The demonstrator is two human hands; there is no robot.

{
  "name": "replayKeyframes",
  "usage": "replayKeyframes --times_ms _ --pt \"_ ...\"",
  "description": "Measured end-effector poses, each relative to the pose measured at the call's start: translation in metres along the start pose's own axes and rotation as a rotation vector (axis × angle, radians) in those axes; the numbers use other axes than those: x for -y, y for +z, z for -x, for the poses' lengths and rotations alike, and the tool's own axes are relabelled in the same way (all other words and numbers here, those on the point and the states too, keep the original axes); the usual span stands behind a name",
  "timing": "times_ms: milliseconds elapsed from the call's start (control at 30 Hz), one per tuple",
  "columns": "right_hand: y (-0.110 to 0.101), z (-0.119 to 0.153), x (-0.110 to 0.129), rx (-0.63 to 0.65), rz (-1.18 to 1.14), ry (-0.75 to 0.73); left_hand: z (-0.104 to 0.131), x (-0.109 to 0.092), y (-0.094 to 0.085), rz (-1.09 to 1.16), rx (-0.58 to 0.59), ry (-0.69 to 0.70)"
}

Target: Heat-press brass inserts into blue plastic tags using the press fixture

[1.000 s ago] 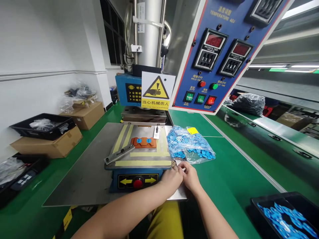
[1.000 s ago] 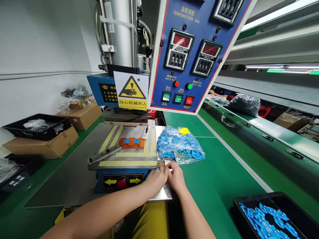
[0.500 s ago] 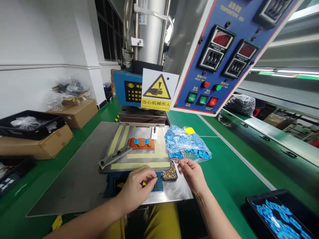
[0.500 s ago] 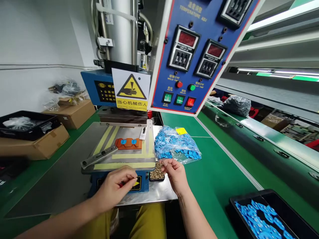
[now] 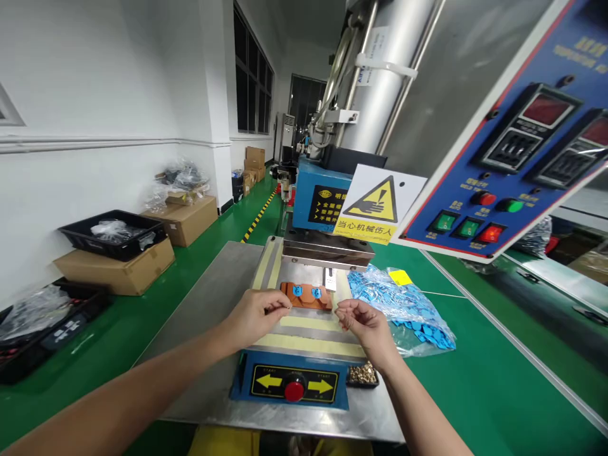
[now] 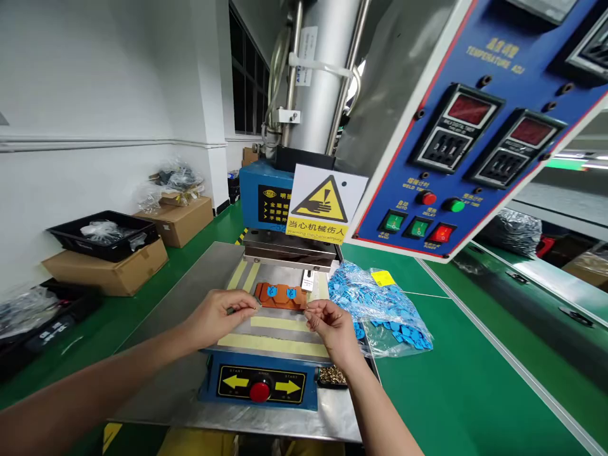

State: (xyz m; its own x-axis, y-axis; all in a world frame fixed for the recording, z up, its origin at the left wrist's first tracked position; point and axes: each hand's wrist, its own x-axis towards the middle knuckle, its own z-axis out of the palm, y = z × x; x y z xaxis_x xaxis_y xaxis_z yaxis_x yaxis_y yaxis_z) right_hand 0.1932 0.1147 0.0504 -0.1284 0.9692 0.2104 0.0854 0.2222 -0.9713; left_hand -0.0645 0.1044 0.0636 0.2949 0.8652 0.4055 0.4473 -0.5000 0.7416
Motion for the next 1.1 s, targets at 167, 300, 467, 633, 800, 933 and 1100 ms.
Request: replayKeyframes --times_ms 167,300,467,633,800,933,1100 --pt "0.008 -0.005 -0.005 -0.003 0.238 -0.138 -0.024 0.014 -0.008 -0.056 0.034 -0.006" --pt "0.012 -0.003 -0.008 -0.031 0.354 -0.203 -0.035 0.022 -0.007 -0.013 0.065 -0.081" --pt "0.012 -0.005 -0.012 -0.059 0.374 -0.213 -0.047 0.032 -0.001 0.007 0.122 -0.138" --pt "0.011 -0.009 -0.017 -0.099 0.416 -0.229 -0.062 0.044 0.005 0.024 0.097 -0.116" --pt "0.010 -0.009 -0.019 -0.112 0.437 -0.227 -0.070 0.052 0.007 0.009 0.107 -0.059" --pt "0.008 -0.009 -0.023 -0.127 0.446 -0.222 -0.073 0.054 0.009 -0.023 0.121 -0.035" --pt "0.010 -0.014 -0.023 -0.111 0.438 -0.217 -0.077 0.057 0.013 -0.053 0.133 0.007"
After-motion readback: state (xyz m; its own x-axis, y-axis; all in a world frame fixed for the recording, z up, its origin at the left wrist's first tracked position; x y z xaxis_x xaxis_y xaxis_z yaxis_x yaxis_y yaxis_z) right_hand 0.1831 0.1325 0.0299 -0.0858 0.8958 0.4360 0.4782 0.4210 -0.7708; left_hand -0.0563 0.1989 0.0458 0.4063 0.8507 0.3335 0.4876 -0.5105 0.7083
